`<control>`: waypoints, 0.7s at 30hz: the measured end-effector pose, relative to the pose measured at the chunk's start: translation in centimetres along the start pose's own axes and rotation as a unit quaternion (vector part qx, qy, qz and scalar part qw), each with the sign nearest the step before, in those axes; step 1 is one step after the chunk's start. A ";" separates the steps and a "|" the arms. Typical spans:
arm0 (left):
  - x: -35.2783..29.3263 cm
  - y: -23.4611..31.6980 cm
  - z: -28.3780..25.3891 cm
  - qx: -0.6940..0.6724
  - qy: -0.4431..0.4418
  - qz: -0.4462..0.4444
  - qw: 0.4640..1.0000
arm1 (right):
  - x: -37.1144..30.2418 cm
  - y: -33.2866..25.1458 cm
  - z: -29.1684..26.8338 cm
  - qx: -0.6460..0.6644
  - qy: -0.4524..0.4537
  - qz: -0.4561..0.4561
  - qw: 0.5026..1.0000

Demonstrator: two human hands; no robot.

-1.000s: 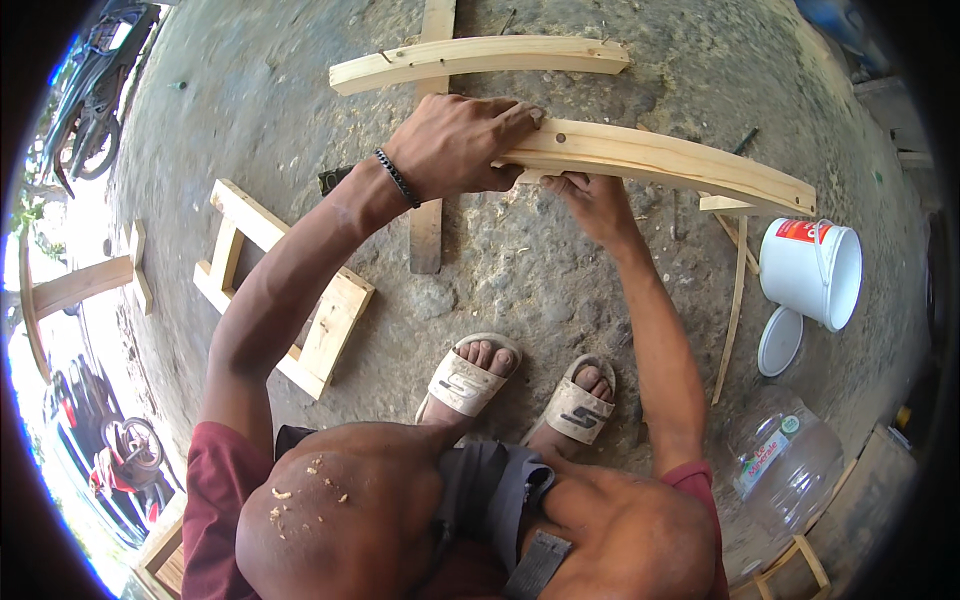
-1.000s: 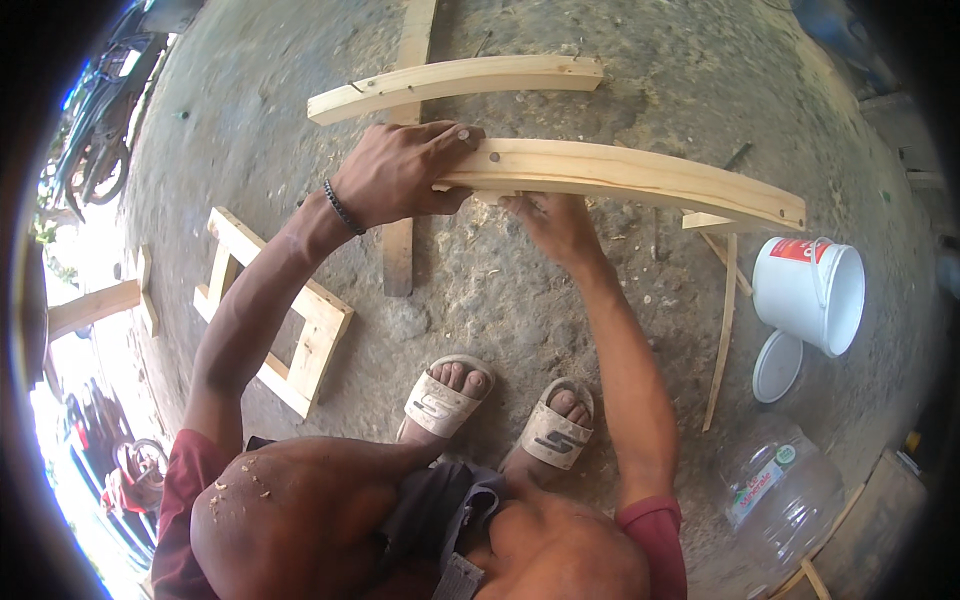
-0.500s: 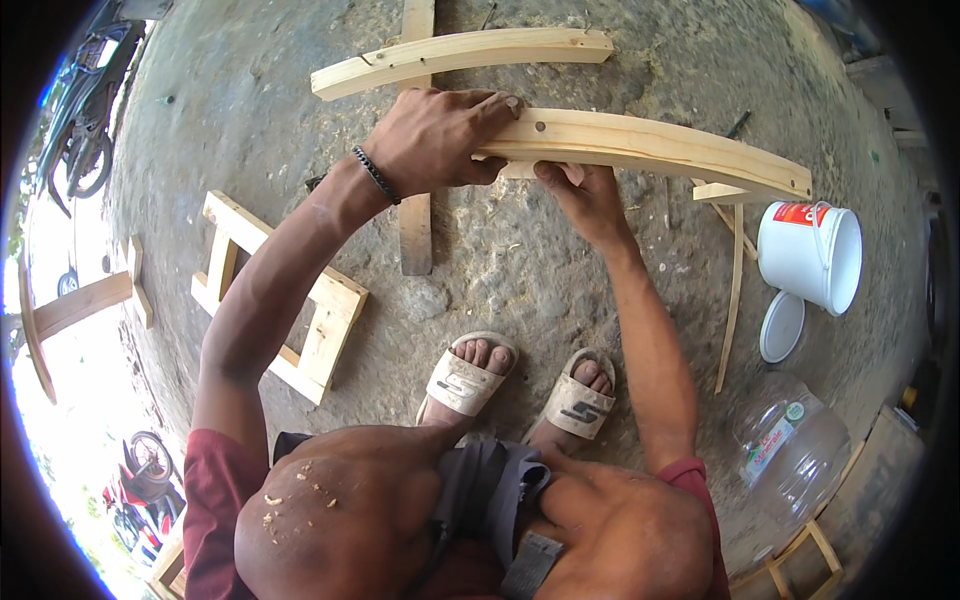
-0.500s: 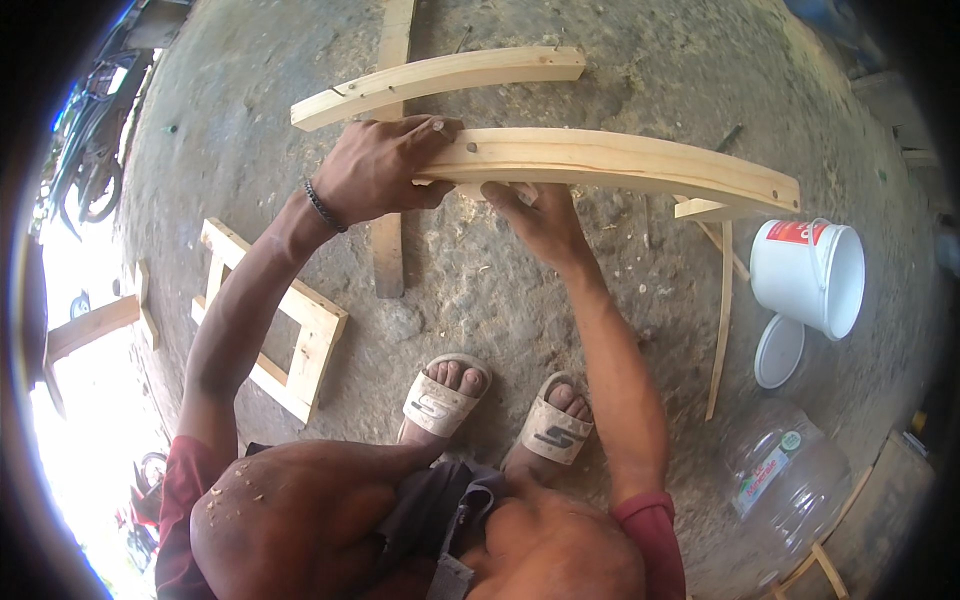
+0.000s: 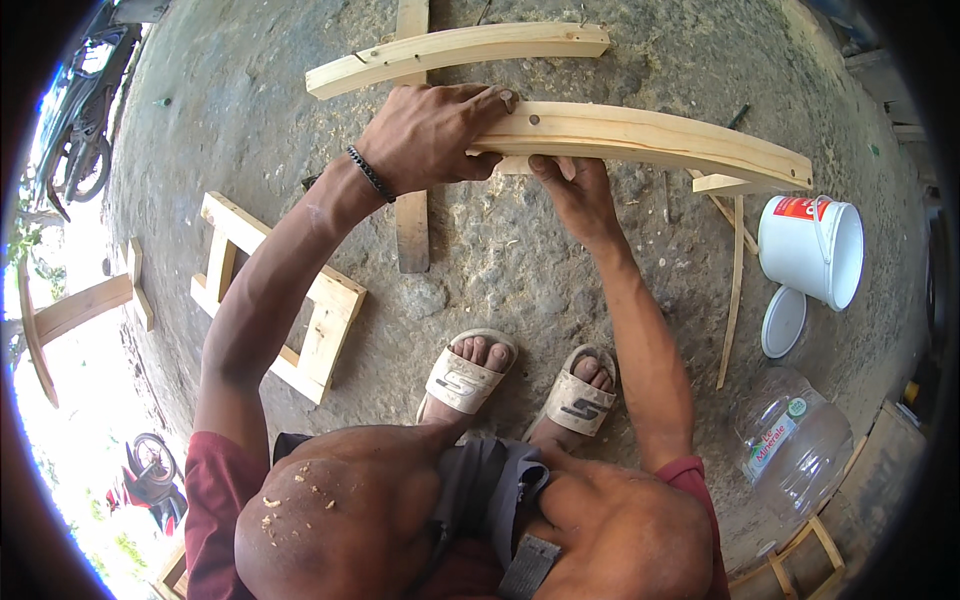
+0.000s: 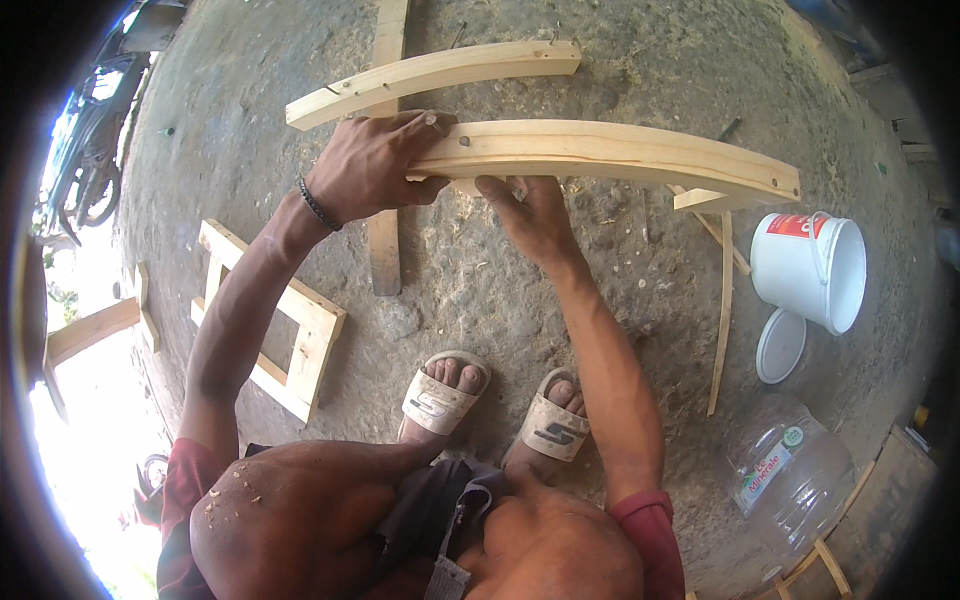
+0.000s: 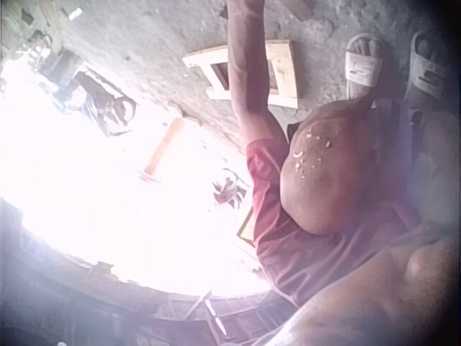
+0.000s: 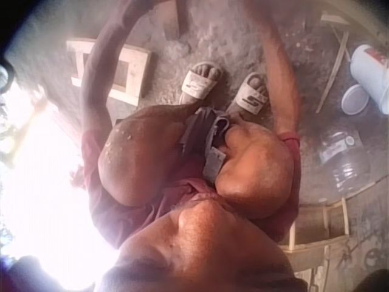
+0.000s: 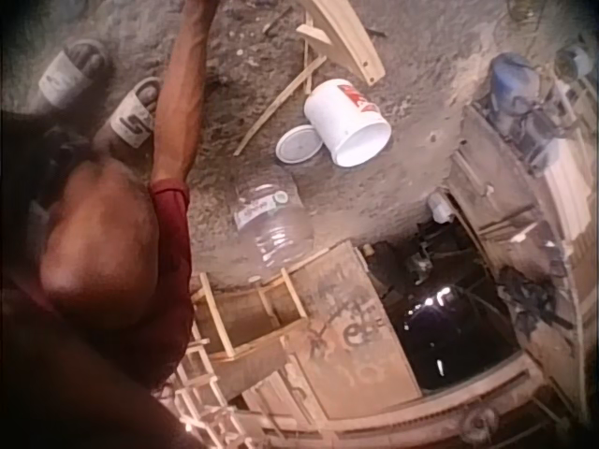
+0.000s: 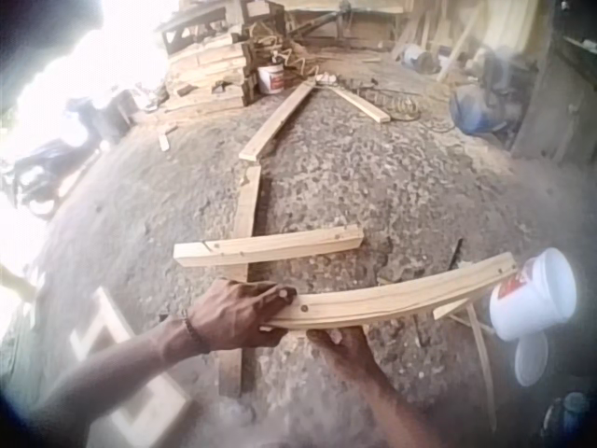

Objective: The person assembles wooden pieces by hammering nails into pre-drilled holes, applies glue to the joints, and secures the components together to form a wooden frame.

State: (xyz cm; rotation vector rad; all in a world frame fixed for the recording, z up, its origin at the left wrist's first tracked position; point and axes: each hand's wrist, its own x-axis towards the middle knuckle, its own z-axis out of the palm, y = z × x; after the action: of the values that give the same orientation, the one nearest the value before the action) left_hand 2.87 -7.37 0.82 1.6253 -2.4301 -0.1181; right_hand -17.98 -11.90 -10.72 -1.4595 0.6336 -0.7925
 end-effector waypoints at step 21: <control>-0.6 0.0 0.4 0.007 -0.009 -0.026 1.000 | -34.9 0.5 -7.7 -0.576 0.120 0.336 0.735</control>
State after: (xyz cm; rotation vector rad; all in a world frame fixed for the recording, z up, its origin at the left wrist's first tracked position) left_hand 3.00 -6.83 0.31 1.7010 -2.4093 -0.1242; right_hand -45.21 10.92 -14.69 -1.9704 1.9576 0.1144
